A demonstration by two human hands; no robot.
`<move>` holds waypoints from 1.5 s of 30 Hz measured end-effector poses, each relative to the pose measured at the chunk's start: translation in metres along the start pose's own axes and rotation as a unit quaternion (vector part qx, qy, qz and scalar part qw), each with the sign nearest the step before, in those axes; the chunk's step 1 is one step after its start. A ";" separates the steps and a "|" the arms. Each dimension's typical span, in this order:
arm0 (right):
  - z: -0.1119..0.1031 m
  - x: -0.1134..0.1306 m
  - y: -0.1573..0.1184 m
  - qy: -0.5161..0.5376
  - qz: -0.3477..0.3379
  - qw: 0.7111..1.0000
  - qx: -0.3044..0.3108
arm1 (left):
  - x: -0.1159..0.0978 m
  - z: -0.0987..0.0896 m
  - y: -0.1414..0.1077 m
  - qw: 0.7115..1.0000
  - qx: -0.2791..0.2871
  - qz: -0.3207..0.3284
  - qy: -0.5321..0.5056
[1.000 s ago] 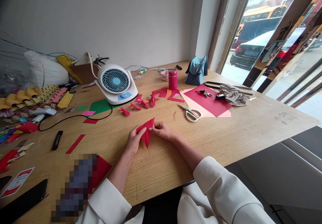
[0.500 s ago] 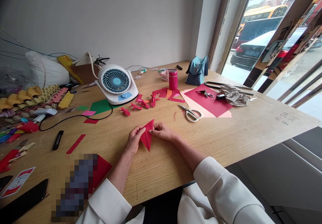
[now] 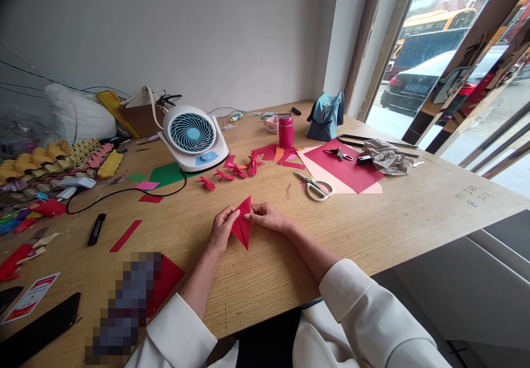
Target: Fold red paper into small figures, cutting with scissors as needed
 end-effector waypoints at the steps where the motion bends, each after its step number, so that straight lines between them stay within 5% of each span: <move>1: 0.001 0.001 -0.001 -0.001 -0.002 1.000 0.004 | -0.001 0.000 0.000 1.000 0.000 0.007 0.003; 13: 0.005 -0.007 0.002 -0.137 -0.016 0.990 0.004 | -0.005 -0.001 0.002 0.999 -0.018 0.040 0.009; 26: 0.004 -0.008 0.001 -0.152 -0.007 0.988 0.007 | 0.007 -0.010 0.002 0.997 -0.072 0.007 -0.016; 45: -0.001 -0.006 0.002 -0.008 -0.004 1.000 -0.021 | 0.009 0.011 -0.004 0.995 -0.009 -0.038 -0.096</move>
Point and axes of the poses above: each hand's wrist, its own y-axis towards the middle knuckle, its own z-axis out of the palm, x = y × z, the point moved 9 cm from there along y, towards the middle knuckle, and after that the axes turned 11 degrees about z, right-handed, at the moved point
